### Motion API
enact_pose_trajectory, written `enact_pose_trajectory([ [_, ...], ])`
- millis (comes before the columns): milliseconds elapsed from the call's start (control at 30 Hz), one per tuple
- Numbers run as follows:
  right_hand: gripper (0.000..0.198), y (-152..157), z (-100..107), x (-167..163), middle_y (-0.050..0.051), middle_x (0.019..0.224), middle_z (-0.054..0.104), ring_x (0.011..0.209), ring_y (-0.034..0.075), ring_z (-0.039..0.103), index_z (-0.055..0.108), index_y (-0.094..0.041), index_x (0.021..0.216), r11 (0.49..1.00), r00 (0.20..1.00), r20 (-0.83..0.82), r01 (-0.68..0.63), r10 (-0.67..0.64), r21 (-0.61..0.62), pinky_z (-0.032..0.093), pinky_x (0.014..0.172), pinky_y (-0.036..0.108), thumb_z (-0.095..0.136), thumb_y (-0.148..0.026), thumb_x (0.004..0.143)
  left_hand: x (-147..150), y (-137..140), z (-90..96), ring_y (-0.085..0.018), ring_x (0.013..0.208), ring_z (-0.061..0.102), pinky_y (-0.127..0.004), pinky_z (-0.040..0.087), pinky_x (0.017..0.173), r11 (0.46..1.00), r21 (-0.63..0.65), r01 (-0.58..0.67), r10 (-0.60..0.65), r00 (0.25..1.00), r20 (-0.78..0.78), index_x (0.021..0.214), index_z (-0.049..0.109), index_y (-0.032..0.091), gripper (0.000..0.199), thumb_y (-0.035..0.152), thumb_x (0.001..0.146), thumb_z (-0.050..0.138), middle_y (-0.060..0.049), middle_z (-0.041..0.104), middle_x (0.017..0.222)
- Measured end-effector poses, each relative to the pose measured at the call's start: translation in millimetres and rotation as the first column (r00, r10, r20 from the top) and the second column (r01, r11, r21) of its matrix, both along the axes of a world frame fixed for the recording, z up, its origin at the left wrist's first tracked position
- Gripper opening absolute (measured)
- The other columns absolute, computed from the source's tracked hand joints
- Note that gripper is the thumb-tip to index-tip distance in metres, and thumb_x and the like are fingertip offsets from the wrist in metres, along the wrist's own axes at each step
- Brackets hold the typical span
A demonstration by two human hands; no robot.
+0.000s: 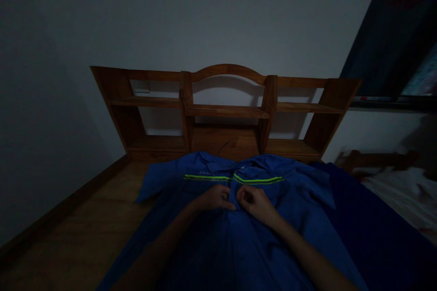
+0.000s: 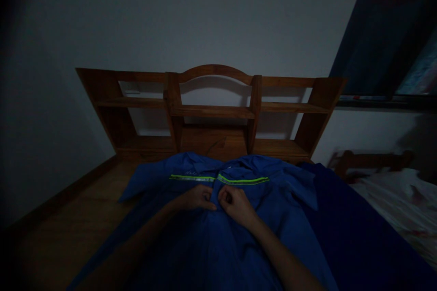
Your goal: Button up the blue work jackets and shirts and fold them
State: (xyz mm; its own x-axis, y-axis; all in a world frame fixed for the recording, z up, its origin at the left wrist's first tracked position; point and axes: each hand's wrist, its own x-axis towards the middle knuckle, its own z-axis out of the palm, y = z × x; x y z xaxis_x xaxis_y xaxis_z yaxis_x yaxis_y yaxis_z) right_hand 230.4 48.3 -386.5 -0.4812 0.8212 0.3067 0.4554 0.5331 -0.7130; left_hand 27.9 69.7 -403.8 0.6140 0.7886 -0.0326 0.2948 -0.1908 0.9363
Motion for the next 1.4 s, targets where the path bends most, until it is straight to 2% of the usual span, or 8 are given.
enact_pose_trajectory([
  [200, 0.006, -5.2, 1.1, 0.7, -0.003, 0.07, 0.06, 0.061, 0.01, 0.055, 0.057, -0.02, 0.08, 0.998, 0.995, 0.085, 0.059, -0.062, 0.037, 0.035, 0.055, 0.018, 0.052, -0.02, 0.077, -2.2, 2.0, -0.1, -0.013, 0.059, 0.057, -0.022, 0.041, 0.056, 0.999, -0.037, -0.007, 0.007, 1.0, -0.008, 0.079, 0.066, 0.012, 0.038, 0.041, 0.057, 0.077, -0.002, 0.063, 0.066],
  [433, 0.011, -10.9, 4.5, 2.4, -0.005, 0.068, 0.062, 0.062, 0.01, 0.056, 0.06, -0.022, 0.077, 0.998, 0.978, 0.207, -0.023, 0.01, 0.061, 0.034, 0.056, 0.018, 0.052, -0.015, 0.074, -7.8, 0.3, 3.6, -0.013, 0.062, 0.058, -0.02, 0.039, 0.054, 1.0, -0.005, -0.024, 0.024, 1.0, -0.008, 0.079, 0.066, 0.011, 0.037, 0.041, 0.06, 0.075, -0.002, 0.065, 0.069],
  [633, 0.006, -6.6, 7.9, 7.6, -0.004, 0.068, 0.062, 0.062, 0.009, 0.057, 0.06, -0.021, 0.08, 0.999, 0.986, 0.169, -0.012, 0.006, 0.032, 0.034, 0.056, 0.018, 0.056, -0.021, 0.076, -7.2, 0.7, 2.0, -0.011, 0.061, 0.057, -0.019, 0.04, 0.055, 1.0, -0.015, -0.021, 0.022, 0.999, 0.041, 0.084, 0.065, 0.011, 0.032, 0.037, 0.067, 0.07, -0.002, 0.064, 0.07],
  [800, 0.009, -1.9, 7.3, 11.1, -0.004, 0.069, 0.062, 0.063, 0.01, 0.057, 0.061, -0.02, 0.082, 0.996, 0.986, 0.147, -0.075, 0.081, -0.052, 0.035, 0.055, 0.018, 0.061, -0.027, 0.076, -5.7, 0.5, -0.7, -0.013, 0.071, 0.059, -0.021, 0.043, 0.062, 1.0, -0.016, 0.005, -0.003, 0.995, 0.1, 0.087, 0.064, 0.011, 0.027, 0.031, 0.07, 0.067, -0.004, 0.066, 0.082],
  [967, 0.008, -2.0, 3.9, 10.2, -0.003, 0.069, 0.062, 0.061, 0.01, 0.056, 0.062, -0.019, 0.08, 0.985, 0.977, 0.134, -0.153, 0.163, -0.083, 0.036, 0.054, 0.018, 0.061, -0.027, 0.078, -4.5, 0.4, -2.8, -0.014, 0.073, 0.059, -0.022, 0.043, 0.064, 1.0, -0.008, 0.007, -0.006, 0.995, 0.102, 0.087, 0.063, 0.01, 0.024, 0.028, 0.072, 0.064, -0.004, 0.065, 0.081],
  [1167, 0.008, -0.6, 6.0, 10.8, -0.002, 0.07, 0.062, 0.061, 0.01, 0.056, 0.062, -0.019, 0.082, 0.998, 0.989, 0.134, -0.068, 0.069, -0.018, 0.036, 0.054, 0.019, 0.061, -0.025, 0.076, -2.2, 0.2, -4.5, -0.014, 0.075, 0.058, -0.023, 0.044, 0.067, 0.999, 0.037, -0.015, 0.01, 0.992, 0.125, 0.089, 0.063, 0.01, 0.024, 0.027, 0.071, 0.063, -0.004, 0.064, 0.083],
  [1400, 0.009, -0.3, 7.1, 12.4, -0.002, 0.071, 0.063, 0.064, 0.011, 0.058, 0.063, -0.02, 0.083, 0.999, 0.989, 0.139, -0.053, 0.053, -0.004, 0.038, 0.056, 0.019, 0.063, -0.024, 0.075, -2.8, -1.8, -2.2, -0.013, 0.073, 0.058, -0.023, 0.043, 0.066, 0.999, 0.035, -0.01, 0.005, 0.991, 0.133, 0.088, 0.063, 0.01, 0.025, 0.028, 0.071, 0.064, -0.003, 0.065, 0.082],
])
